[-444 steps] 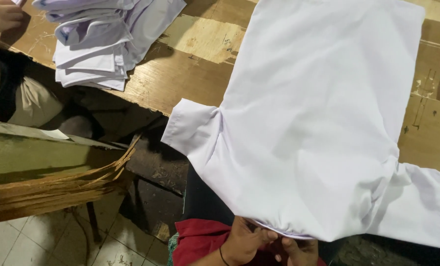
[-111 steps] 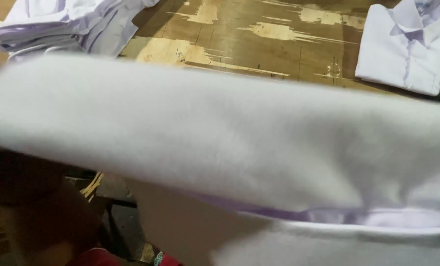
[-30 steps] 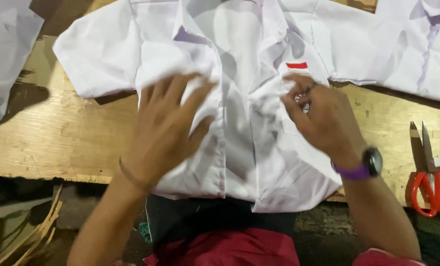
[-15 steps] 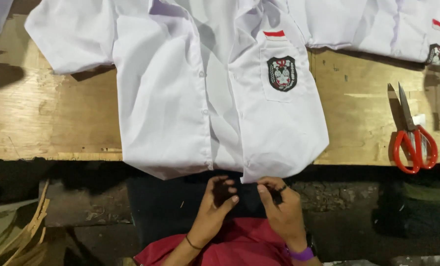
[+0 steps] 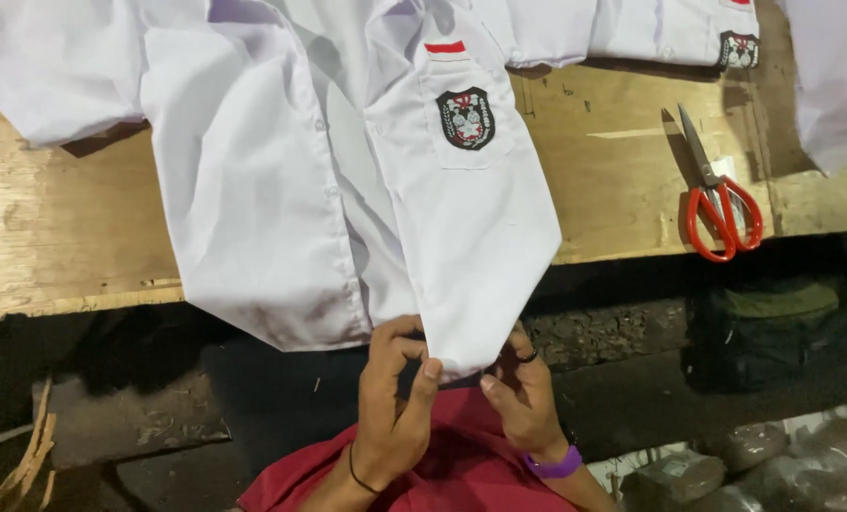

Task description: Folding a white short-sleeved shirt and buttoning the collar on a wooden workbench

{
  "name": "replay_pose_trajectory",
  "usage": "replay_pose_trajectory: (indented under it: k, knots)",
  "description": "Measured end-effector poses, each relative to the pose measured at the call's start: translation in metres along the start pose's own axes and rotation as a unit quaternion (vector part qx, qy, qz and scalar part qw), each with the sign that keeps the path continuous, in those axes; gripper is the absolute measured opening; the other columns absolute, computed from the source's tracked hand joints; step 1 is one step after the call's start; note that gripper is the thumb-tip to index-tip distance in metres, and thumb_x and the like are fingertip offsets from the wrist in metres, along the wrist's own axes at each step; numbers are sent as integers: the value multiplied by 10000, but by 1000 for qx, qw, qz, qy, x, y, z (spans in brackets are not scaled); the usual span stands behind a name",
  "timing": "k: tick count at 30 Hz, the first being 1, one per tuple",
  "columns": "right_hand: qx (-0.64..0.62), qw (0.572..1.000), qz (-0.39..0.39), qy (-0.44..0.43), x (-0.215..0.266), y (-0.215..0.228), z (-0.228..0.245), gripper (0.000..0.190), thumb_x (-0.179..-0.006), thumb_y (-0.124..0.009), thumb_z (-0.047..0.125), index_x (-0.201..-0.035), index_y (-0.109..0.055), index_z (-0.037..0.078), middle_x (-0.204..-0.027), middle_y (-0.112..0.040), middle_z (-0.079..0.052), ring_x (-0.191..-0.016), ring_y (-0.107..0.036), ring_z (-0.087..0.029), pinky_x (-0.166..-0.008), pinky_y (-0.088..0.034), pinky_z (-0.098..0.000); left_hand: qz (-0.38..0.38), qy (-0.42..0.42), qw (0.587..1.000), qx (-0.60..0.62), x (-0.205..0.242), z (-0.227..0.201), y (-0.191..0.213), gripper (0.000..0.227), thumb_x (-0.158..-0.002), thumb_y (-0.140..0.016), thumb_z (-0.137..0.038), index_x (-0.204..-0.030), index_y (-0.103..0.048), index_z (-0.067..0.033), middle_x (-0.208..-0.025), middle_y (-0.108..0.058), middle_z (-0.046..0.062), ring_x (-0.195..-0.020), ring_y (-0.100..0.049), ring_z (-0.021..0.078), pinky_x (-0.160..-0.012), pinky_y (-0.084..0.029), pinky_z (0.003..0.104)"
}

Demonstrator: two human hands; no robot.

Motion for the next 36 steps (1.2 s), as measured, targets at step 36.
replay_pose_trajectory:
  k: [36]
  knots:
    - [405,780,-291,378,6,15,143,222,-1032,-641,205,-972,-506,39,-920,-406,-142,-862,-411,-259,-682,-379,-399,21,-38,936,350,-97,-86,23,192,-1067,-532,-330,-1059,-471,-147,-765,-413,-48,-588,-327,24,-409,-328,172]
Point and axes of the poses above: each hand's wrist, its own x-axis away from the middle knuckle, its own y-axis out of the back of the hand, z = x × y, the point moved 7 cm from there along -x, towards the middle knuckle
